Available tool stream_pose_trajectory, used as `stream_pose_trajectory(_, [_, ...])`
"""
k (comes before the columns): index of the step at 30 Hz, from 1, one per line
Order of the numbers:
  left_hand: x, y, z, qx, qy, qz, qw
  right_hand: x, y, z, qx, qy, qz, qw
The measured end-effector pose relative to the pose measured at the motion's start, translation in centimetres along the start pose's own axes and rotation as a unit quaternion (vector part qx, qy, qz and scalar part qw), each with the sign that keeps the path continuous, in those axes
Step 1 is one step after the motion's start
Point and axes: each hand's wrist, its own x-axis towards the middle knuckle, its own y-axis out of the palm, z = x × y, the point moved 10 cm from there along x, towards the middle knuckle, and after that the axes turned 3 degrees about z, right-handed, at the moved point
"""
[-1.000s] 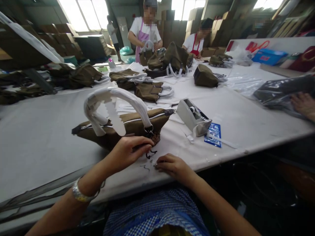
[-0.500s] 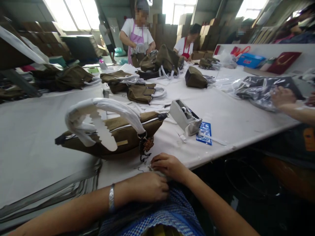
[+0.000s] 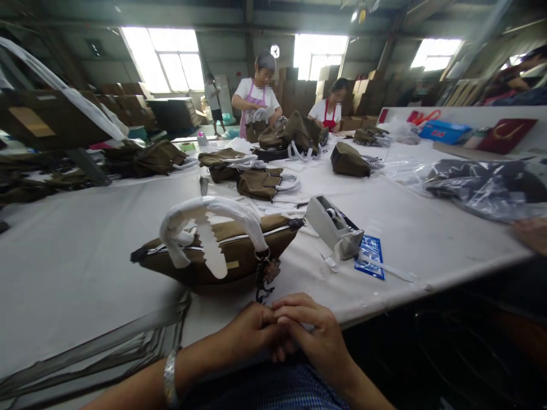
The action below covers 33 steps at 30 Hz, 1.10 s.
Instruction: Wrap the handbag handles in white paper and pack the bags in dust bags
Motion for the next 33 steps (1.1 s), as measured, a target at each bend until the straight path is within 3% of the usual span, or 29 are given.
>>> stream_pose_trajectory(3, [-0.8,-0.9,-1.9,0.081,0.027,-0.031,0.996,0.8,-0.8,-1.1,0.106,0.044,-0.034,0.993])
stream_pose_trajectory(5, [-2.0,-2.7,-4.9,0.195,0.084,-0.114,0.970,1.5,-2.1,-1.8,0.161,0.071,-0.078,0.981])
stream_pose_trajectory(7, [-3.9,-4.8,-8.5,0.314,0.150,-0.232,0.908,2.6,-3.1,-1.9,0.157,0.080,-0.096,0.980])
stream_pose_trajectory(9, [-6.0,-6.2,-11.2,0.402,0.202,-0.332,0.829,3.9,-3.4,-1.4,0.105,0.074,-0.076,0.989])
stream_pose_trajectory(11, [-7.1,-6.9,-12.4,0.461,0.226,-0.391,0.764,5.2,-3.1,-0.6,0.048,0.052,-0.045,0.996])
stream_pose_trajectory(14, [-7.1,-7.5,-12.3,0.507,0.216,-0.424,0.719,6.5,-3.0,0.5,-0.046,0.012,-0.040,0.998])
stream_pose_trajectory(18, [-6.3,-7.8,-11.1,0.529,0.170,-0.435,0.708,7.3,-3.0,1.9,-0.156,-0.047,-0.076,0.984])
stream_pose_trajectory(23, [-6.0,-8.0,-10.9,0.521,0.151,-0.438,0.717,7.4,-2.7,2.7,-0.184,-0.099,-0.100,0.973])
stream_pose_trajectory(33, [-6.1,-9.8,-11.1,0.441,0.173,-0.424,0.772,9.1,-1.6,2.1,-0.168,-0.071,-0.087,0.979])
